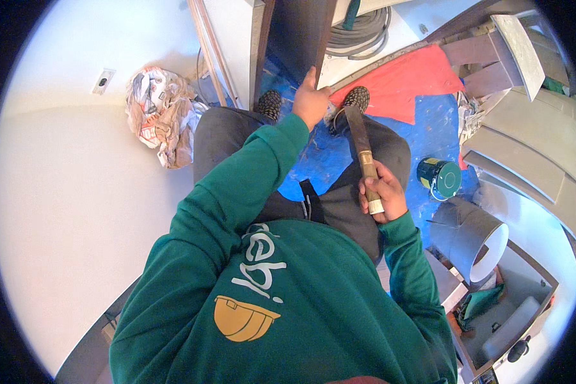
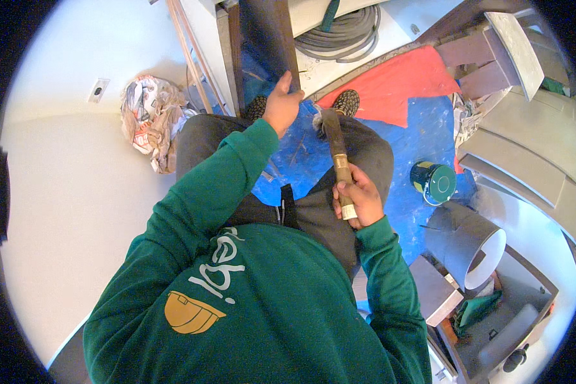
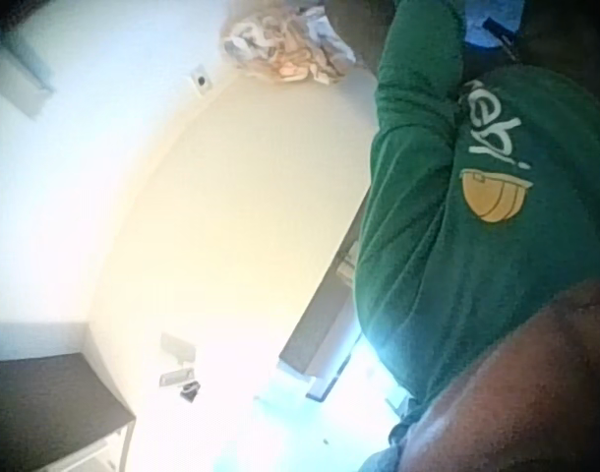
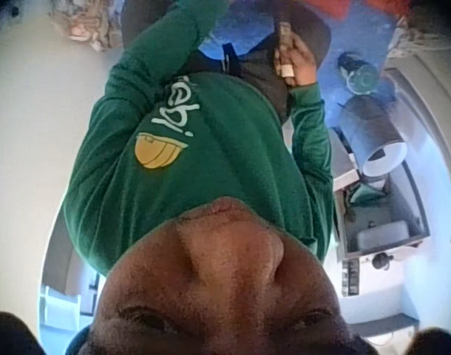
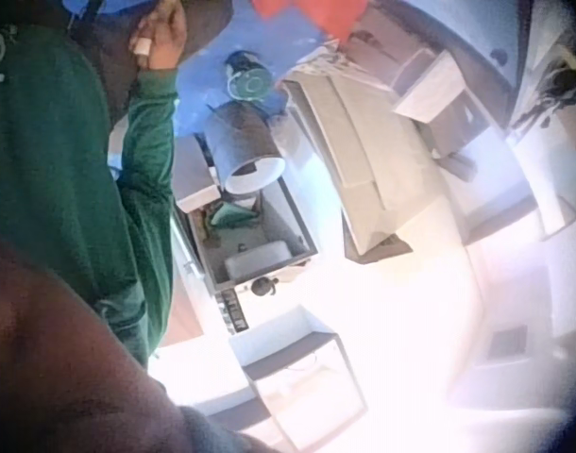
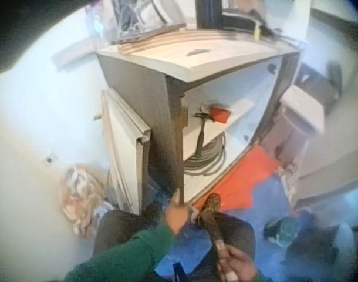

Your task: The person sits on the floor and uses a hammer and a pry bar to adjust and secure a cabinet door or panel. They repeatedly tap the tool against the edge of the wood to align it with the frame.

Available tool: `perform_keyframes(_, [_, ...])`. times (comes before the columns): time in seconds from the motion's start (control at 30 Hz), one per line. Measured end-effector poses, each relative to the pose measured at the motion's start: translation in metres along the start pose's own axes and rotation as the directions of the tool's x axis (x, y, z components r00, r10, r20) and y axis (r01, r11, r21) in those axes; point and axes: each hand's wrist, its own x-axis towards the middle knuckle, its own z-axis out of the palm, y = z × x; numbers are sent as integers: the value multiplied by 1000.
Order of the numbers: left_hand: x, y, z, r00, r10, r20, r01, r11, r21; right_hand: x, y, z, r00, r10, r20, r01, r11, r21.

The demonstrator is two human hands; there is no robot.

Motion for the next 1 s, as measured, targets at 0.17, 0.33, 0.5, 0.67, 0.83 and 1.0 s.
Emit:
perform_keyframes(0.17, [-6, 20, -1, 997, 22, -78, -26, 998, -51, -3, 3, -8, 999, -16, 34, 14, 997, 81])
perform_keyframes(0.33, [-14, 40, -7, 996, 69, -49, -77, 980, -183, -3, 5, -11, 998, -42, 56, 36, 994, 98])
perform_keyframes(0.5, [-30, 90, -15, 998, 65, -20, -68, 975, -211, -5, 5, -15, 996, -59, 69, 49, 989, 137])
perform_keyframes(0.67, [-32, 100, -31, 977, 206, -54, -212, 958, -191, -5, 6, -16, 995, -66, 72, 53, 984, 171])
perform_keyframes(0.83, [-41, 87, -44, 991, 123, -58, -129, 986, -102, -5, 5, -16, 995, -62, 75, 47, 982, 185])
perform_keyframes(1.0, [-57, 48, -59, 998, 55, -10, -54, 998, 40, -4, 8, -20, 993, -64, 99, 45, 981, 191])
